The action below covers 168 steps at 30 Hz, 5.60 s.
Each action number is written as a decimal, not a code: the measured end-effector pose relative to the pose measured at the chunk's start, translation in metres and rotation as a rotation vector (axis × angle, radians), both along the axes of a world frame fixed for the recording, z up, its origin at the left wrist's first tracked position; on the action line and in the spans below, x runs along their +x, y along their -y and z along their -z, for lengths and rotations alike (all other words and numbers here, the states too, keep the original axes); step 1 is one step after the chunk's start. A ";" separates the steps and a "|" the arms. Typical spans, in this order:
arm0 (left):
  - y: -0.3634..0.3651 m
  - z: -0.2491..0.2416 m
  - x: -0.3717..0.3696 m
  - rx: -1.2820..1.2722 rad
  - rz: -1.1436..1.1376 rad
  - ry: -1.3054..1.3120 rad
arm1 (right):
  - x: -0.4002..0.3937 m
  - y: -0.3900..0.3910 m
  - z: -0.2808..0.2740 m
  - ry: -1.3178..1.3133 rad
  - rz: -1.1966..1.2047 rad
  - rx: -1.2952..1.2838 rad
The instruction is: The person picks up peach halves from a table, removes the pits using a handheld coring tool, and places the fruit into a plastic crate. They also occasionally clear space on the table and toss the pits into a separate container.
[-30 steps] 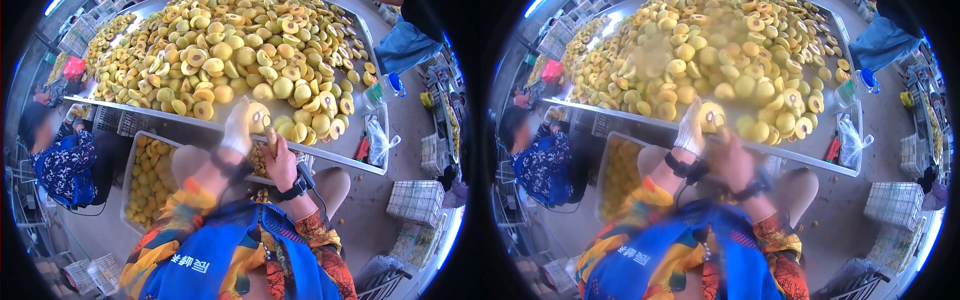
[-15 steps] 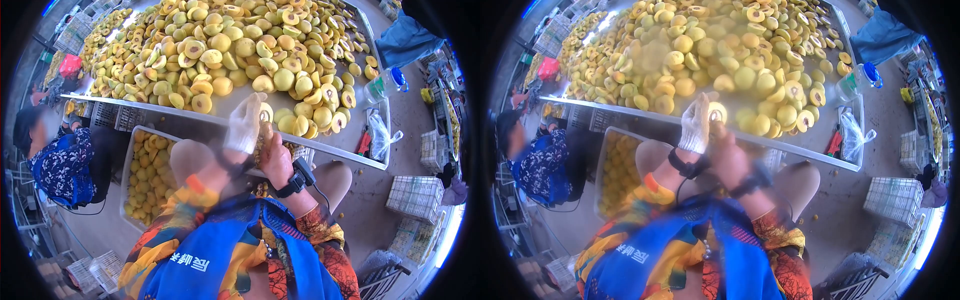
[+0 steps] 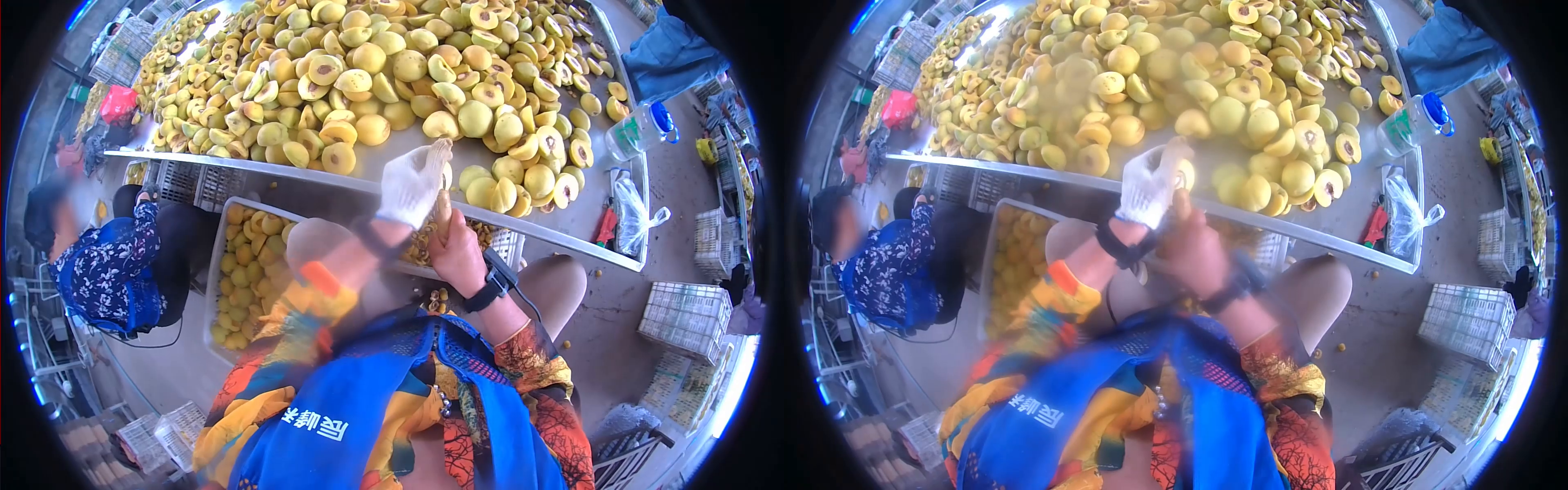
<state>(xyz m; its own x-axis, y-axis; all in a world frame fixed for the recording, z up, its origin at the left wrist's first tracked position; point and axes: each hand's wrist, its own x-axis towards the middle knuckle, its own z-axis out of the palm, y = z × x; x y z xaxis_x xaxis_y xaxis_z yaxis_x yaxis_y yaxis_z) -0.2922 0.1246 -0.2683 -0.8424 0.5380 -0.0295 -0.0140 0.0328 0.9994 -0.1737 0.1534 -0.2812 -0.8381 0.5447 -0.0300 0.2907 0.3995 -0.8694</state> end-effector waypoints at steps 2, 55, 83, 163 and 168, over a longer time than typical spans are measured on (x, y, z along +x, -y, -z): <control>-0.003 0.008 0.008 0.106 -0.095 -0.013 | -0.001 0.001 0.003 -0.041 0.013 -0.081; 0.027 -0.017 -0.026 -0.226 0.294 0.333 | 0.001 0.012 0.011 0.146 -0.097 -0.036; 0.039 0.013 -0.007 0.236 0.041 0.403 | 0.001 0.012 0.002 0.081 -0.257 -0.903; 0.061 0.006 0.012 0.229 -0.065 0.110 | -0.038 0.018 0.013 -0.375 0.155 -0.912; 0.062 0.022 -0.004 0.187 -0.271 0.504 | -0.029 0.022 0.053 -0.233 0.125 0.023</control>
<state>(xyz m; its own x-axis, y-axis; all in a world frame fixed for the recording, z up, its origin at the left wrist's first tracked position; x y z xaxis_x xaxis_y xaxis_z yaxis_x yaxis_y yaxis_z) -0.2959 0.0628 -0.2902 -0.8571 0.3408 -0.3864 -0.4708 -0.2136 0.8560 -0.2024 0.1313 -0.3346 -0.7470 0.6430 0.1689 0.1326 0.3929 -0.9100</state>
